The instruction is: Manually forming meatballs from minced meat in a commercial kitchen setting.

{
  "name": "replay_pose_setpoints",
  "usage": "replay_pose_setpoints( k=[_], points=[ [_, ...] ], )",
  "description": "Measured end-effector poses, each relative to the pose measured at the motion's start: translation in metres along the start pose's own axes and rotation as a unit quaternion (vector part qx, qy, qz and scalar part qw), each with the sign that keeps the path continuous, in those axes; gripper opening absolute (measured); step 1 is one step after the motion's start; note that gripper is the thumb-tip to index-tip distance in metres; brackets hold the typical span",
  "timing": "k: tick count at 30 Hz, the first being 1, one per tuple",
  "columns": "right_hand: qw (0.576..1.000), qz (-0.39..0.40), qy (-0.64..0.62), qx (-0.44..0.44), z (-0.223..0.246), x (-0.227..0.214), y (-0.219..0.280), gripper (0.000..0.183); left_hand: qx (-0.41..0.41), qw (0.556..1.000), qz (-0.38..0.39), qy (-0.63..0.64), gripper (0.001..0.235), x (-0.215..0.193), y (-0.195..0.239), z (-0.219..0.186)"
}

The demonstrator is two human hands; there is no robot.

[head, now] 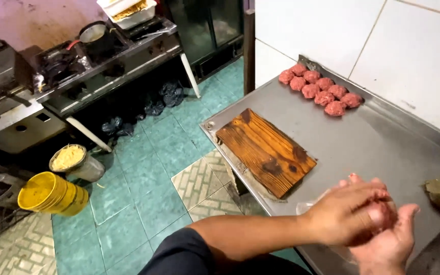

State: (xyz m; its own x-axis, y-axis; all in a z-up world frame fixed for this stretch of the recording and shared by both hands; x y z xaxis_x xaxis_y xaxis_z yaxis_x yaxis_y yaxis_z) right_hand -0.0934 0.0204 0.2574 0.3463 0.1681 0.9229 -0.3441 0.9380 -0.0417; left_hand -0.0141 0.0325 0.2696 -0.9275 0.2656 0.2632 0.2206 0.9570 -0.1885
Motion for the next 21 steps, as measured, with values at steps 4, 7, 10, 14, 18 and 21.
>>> replay_pose_setpoints(
  k=[4, 7, 10, 14, 18, 21],
  points=[
    [0.973, -0.099, 0.211, 0.007, -0.002, -0.017, -0.005, 0.081, 0.396, 0.794, -0.047, -0.46, 0.031, 0.01, 0.028, -0.043],
    [0.975, -0.085, 0.206, 0.008, -0.011, -0.012, 0.004, 0.08, 0.298, 0.881, -0.014, -0.368, 0.032, -0.006, 0.018, -0.005],
    [0.983, -0.076, 0.17, -0.002, -0.012, 0.001, 0.001, 0.081, 0.11, 0.994, -0.007, -0.015, 0.027, -0.017, -0.002, 0.0],
    [0.978, -0.078, 0.194, 0.006, -0.008, 0.0, -0.004, 0.072, 0.32, 0.873, -0.113, -0.349, 0.039, 0.007, 0.032, -0.09],
    [0.979, -0.075, 0.187, 0.004, -0.013, -0.037, -0.011, 0.066, 0.354, 0.809, -0.083, -0.462, 0.017, 0.003, 0.03, -0.023],
    [0.98, -0.132, 0.149, 0.007, -0.015, -0.049, -0.018, 0.068, 0.333, 0.792, -0.045, -0.51, 0.02, -0.004, 0.017, -0.017]
  ],
)
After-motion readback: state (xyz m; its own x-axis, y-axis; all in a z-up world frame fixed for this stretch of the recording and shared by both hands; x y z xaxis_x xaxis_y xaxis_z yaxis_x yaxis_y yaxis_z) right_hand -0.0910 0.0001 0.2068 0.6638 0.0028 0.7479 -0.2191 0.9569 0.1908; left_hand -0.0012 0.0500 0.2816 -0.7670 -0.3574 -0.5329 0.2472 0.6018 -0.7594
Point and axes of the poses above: each hand's wrist, its own y-axis away from the middle knuckle, its own x-axis out of the palm, z = x × y, the point moved 7 cm from there along -y, towards the middle knuckle, and after that the axes turned 3 degrees about -y, right-handed, at the moved point
